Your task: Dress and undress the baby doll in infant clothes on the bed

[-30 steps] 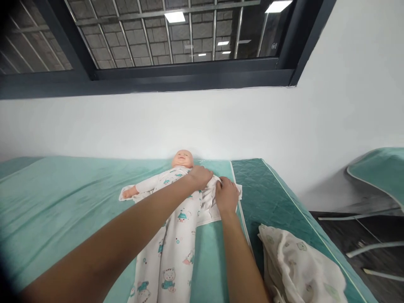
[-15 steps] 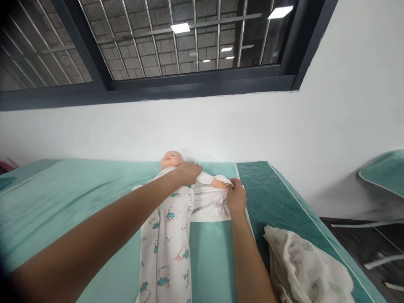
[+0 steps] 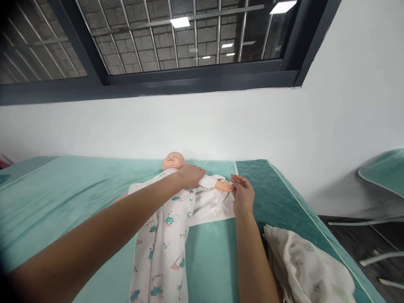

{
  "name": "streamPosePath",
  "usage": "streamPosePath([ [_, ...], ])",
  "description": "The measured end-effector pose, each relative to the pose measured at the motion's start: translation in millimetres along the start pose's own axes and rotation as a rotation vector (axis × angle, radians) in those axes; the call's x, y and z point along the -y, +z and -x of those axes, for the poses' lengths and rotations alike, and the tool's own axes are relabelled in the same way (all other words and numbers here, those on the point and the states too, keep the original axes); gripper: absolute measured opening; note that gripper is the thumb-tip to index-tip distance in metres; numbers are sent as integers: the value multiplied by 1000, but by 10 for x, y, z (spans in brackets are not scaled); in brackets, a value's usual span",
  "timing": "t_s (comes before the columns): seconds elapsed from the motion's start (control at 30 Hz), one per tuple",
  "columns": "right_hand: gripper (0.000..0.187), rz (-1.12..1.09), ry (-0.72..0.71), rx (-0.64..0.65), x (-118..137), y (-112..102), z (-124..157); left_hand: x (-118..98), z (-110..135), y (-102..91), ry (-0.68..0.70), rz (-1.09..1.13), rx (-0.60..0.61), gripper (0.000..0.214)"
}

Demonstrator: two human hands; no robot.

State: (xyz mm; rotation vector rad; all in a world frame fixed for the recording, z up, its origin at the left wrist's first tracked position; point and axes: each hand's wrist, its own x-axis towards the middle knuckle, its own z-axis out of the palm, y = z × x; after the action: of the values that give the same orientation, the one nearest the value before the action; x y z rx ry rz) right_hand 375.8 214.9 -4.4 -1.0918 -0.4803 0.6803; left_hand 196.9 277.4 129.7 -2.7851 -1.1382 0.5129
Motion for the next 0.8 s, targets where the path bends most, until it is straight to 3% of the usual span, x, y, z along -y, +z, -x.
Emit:
streamPosePath([
  [0.2,24,121,-101,42,4,106,99,-102,-134,120,41,43,-34,41],
  [0.33,25,434,-248,6,10,101,129,-169,-233,194,38,98,-41,42],
  [0.4,26,635,-408,19,25,153,204,-162,-209,170,20,140,-39,44],
  [0.47,27,737,-588,107,42,276,352,-89,-85,125,-1,198,-41,43],
  [0.53,27,709,-662,280,54,445,554,52,151,126,-34,267,-80,37],
  [0.6,28,621,-578,475,58,607,759,223,465,246,-115,351,-215,37],
  [0.67,29,538,-460,606,50,723,914,374,780,502,-207,644,-546,33],
  [0.73,32,487,-381,667,39,781,994,468,1012,831,-249,949,-778,32],
  [0.8,35,474,-335,690,30,793,1010,504,1116,1117,-300,1170,-888,33],
])
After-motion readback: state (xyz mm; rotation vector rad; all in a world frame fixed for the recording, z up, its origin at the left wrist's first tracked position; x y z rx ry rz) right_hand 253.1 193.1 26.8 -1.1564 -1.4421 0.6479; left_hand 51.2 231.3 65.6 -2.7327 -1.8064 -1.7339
